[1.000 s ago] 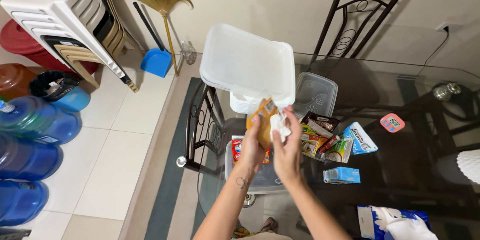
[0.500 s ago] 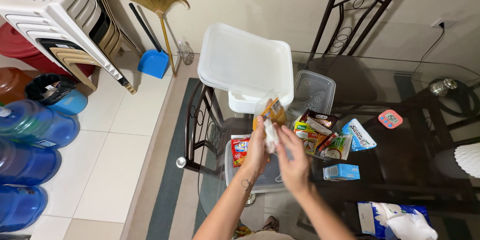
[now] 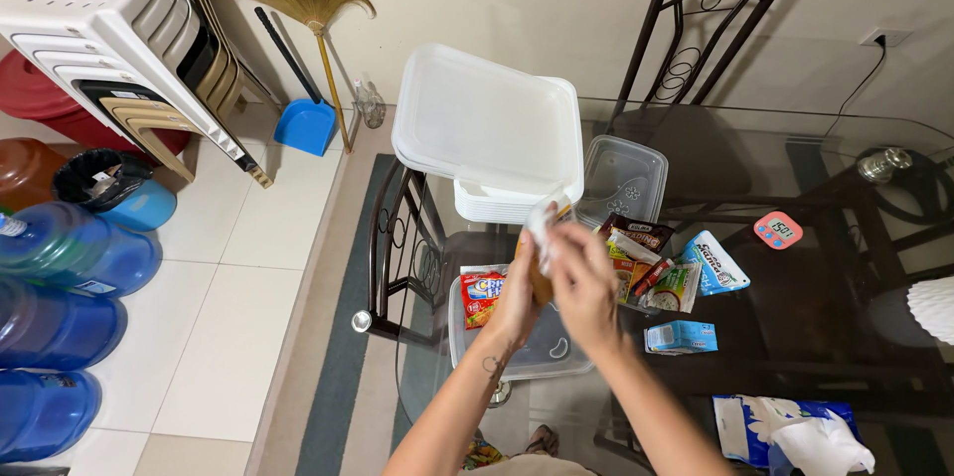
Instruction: The person wipes a clear plastic container lid with a tissue, then picks up several small food packages from a glass table and places them into the container. The person continues to wipe and arrange the packages inside the container.
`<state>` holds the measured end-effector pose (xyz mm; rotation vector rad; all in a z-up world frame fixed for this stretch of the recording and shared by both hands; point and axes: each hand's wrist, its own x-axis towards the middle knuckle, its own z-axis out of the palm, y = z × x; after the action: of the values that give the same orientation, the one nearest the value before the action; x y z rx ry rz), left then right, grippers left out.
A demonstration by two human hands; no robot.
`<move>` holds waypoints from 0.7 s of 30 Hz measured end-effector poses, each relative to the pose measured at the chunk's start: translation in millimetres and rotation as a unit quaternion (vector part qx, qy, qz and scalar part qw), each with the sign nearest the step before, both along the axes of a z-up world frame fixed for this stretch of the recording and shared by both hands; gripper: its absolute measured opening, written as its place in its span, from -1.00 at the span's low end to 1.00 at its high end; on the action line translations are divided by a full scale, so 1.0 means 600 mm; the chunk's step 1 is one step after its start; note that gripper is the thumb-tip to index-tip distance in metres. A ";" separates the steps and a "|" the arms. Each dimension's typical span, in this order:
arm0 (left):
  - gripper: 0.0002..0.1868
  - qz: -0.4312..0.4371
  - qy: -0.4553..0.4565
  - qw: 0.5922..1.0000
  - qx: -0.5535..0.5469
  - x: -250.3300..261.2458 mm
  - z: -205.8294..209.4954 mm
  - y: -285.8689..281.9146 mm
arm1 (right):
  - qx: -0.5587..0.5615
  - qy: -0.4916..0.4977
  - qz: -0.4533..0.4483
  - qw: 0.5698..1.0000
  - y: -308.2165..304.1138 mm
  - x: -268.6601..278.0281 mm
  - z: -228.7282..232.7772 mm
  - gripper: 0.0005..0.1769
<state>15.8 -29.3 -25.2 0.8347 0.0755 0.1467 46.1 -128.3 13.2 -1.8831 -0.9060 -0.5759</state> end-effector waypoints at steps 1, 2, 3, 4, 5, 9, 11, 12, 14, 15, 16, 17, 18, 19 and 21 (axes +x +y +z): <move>-0.28 -0.006 0.019 1.000 -0.008 0.004 -0.005 -0.002 | 0.005 0.012 -0.025 1.000 0.002 0.006 0.002 -0.55; -0.27 -0.012 0.037 0.999 -0.016 0.008 -0.010 -0.005 | 0.005 0.016 -0.036 0.999 0.005 0.008 0.002 -0.54; -0.26 -0.019 0.056 0.998 -0.023 0.011 -0.014 -0.005 | 0.006 0.021 -0.049 0.999 0.007 0.012 0.002 -0.53; -0.26 -0.013 0.030 0.999 -0.002 0.014 -0.017 -0.002 | 0.007 0.026 -0.061 0.998 0.009 0.014 0.003 -0.52; -0.26 -0.009 0.004 1.000 0.019 0.014 -0.019 0.001 | 0.002 -0.002 -0.038 0.999 0.011 0.014 0.001 -0.54; -0.21 -0.046 0.087 0.995 0.021 0.010 -0.007 0.012 | 0.010 0.001 -0.012 1.000 0.012 0.026 0.004 -0.54; -0.28 -0.031 0.037 0.999 0.025 0.001 0.007 0.012 | 0.023 0.039 -0.044 0.998 0.014 0.031 0.004 -0.54; -0.30 -0.023 0.013 0.999 0.026 -0.001 0.015 0.011 | 0.027 0.047 -0.065 0.996 0.016 0.024 0.001 -0.56; -0.30 0.004 -0.013 1.000 -0.004 0.003 0.032 0.009 | 0.024 0.029 -0.064 0.997 0.016 0.017 -0.003 -0.58; -0.30 0.016 -0.026 0.999 -0.020 0.007 0.040 0.006 | 0.014 0.004 -0.042 0.999 0.015 0.008 -0.008 -0.58; -0.30 0.022 -0.008 0.999 -0.029 0.008 0.046 0.011 | 0.004 -0.021 -0.020 1.000 0.011 -0.004 -0.013 -0.58; -0.30 0.029 0.012 0.999 -0.038 0.008 0.050 0.020 | 0.005 -0.024 -0.009 1.000 0.008 -0.015 -0.018 -0.57; -0.30 0.035 0.031 0.998 -0.046 0.007 0.053 0.023 | 0.007 -0.027 0.003 1.000 0.004 -0.010 -0.018 -0.56; -0.30 0.039 0.010 0.998 -0.042 0.007 0.055 0.028 | 0.009 -0.030 0.017 0.999 0.004 -0.010 -0.019 -0.55; -0.30 0.045 -0.030 0.998 -0.035 0.003 0.055 0.030 | 0.020 0.041 -0.028 0.999 0.001 -0.002 -0.019 -0.54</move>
<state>17.4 -11.3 7.9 0.7570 0.0626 0.2527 44.9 -127.8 2.1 -1.8859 -0.7858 -0.5425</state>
